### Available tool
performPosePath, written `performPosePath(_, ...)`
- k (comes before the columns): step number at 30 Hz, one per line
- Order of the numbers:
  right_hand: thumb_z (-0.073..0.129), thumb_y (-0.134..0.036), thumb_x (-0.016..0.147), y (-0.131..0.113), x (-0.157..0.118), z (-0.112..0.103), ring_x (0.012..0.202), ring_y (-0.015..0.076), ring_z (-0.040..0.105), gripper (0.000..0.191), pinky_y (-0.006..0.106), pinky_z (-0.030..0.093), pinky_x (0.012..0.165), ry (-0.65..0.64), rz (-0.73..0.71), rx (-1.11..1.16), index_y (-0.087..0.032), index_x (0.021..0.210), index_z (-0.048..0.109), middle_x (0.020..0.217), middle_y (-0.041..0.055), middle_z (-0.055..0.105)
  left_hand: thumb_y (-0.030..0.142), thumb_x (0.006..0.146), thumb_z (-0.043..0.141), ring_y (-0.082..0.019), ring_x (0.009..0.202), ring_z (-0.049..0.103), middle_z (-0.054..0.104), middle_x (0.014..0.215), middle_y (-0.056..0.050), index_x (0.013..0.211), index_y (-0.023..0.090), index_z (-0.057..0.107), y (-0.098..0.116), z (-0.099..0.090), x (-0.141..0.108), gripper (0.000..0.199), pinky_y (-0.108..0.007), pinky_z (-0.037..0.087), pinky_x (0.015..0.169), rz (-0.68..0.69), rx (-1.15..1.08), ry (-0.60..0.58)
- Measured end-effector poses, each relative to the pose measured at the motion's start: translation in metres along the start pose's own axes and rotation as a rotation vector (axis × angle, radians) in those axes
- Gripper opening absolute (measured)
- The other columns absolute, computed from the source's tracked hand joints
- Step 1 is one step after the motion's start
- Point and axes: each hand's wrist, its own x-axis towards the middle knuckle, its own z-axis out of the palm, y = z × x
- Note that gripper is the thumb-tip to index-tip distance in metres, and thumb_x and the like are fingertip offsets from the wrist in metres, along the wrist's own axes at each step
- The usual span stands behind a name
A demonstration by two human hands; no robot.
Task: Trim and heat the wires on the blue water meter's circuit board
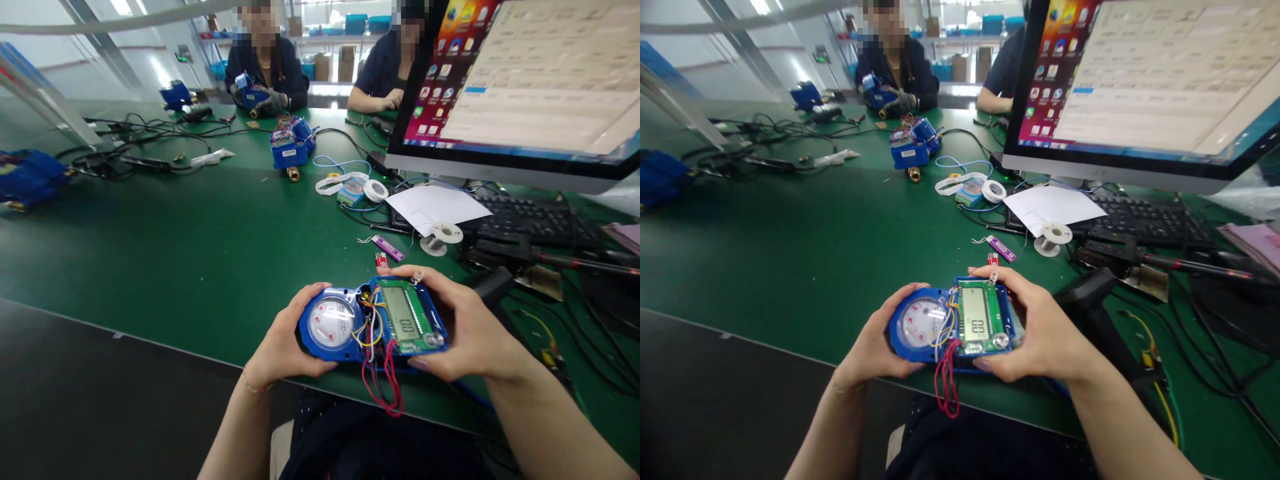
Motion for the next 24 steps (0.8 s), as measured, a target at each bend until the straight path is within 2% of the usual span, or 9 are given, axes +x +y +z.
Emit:
performPosePath(8, 0.082, -0.026, 0.057, -0.006, -0.006, 0.011, 0.116, 0.0135, 0.049, 0.078, 0.016, 0.039, 0.099, 0.064, 0.007, -0.124, -0.024, 0.126, 0.045, 0.13, -0.0005, 0.048, 0.03, 0.056, 0.081, -0.028, 0.124, 0.048, 0.044, 0.14, -0.005, 0.14, 0.035, 0.025, 0.0, 0.001, -0.002, 0.101, -0.047, 0.038, 0.107, -0.085, 0.075, 0.02)
performPosePath(13, 0.082, -0.022, 0.052, -0.005, -0.01, 0.017, 0.124, 0.0191, 0.042, 0.079, 0.025, 0.032, 0.109, 0.076, -0.033, -0.225, -0.015, 0.122, 0.047, 0.13, 0.0071, 0.048, 0.033, 0.058, 0.08, -0.026, 0.12, 0.052, 0.046, 0.137, -0.008, 0.14, 0.03, 0.028, -0.001, 0.001, -0.001, 0.097, -0.041, 0.043, 0.104, -0.075, 0.052, 0.032)
performPosePath(16, 0.081, -0.021, 0.052, -0.004, -0.009, 0.018, 0.123, 0.0202, 0.043, 0.079, 0.028, 0.033, 0.109, 0.045, -0.021, -0.249, -0.011, 0.123, 0.048, 0.128, 0.0098, 0.048, 0.034, 0.059, 0.08, -0.027, 0.12, 0.052, 0.047, 0.137, -0.009, 0.14, 0.029, 0.029, -0.001, 0.002, -0.001, 0.096, -0.041, 0.045, 0.102, -0.073, 0.072, 0.053)
performPosePath(18, 0.082, -0.024, 0.053, -0.002, -0.011, 0.014, 0.126, 0.0213, 0.038, 0.082, 0.029, 0.032, 0.109, 0.048, 0.008, -0.236, -0.01, 0.126, 0.047, 0.134, 0.0121, 0.041, 0.034, 0.06, 0.079, -0.028, 0.121, 0.052, 0.047, 0.137, -0.01, 0.14, 0.028, 0.029, 0.0, 0.001, -0.001, 0.095, -0.043, 0.044, 0.102, -0.099, 0.101, 0.059)
performPosePath(21, 0.087, -0.036, 0.052, 0.007, -0.017, 0.004, 0.136, 0.0249, 0.021, 0.107, 0.037, 0.024, 0.114, 0.096, 0.054, -0.145, -0.013, 0.14, 0.033, 0.148, 0.0133, 0.019, 0.037, 0.059, 0.08, -0.03, 0.121, 0.051, 0.044, 0.139, -0.012, 0.141, 0.027, 0.027, 0.0, -0.002, -0.002, 0.098, -0.046, 0.045, 0.101, -0.156, 0.115, 0.045)
performPosePath(23, 0.087, -0.044, 0.054, 0.016, -0.022, -0.002, 0.137, 0.0254, 0.019, 0.111, 0.042, 0.018, 0.115, 0.107, 0.027, -0.022, -0.018, 0.144, 0.027, 0.149, 0.0112, 0.019, 0.038, 0.058, 0.08, -0.032, 0.119, 0.052, 0.044, 0.138, -0.014, 0.141, 0.024, 0.026, -0.001, -0.004, -0.002, 0.101, -0.047, 0.046, 0.099, -0.173, 0.131, 0.015)
performPosePath(24, 0.085, -0.046, 0.058, 0.021, -0.024, -0.002, 0.136, 0.025, 0.021, 0.102, 0.043, 0.018, 0.115, 0.125, -0.002, 0.052, -0.02, 0.142, 0.033, 0.147, 0.0097, 0.025, 0.04, 0.057, 0.081, -0.033, 0.118, 0.053, 0.044, 0.137, -0.015, 0.141, 0.023, 0.026, -0.001, -0.004, -0.003, 0.102, -0.048, 0.046, 0.099, -0.188, 0.127, 0.005)
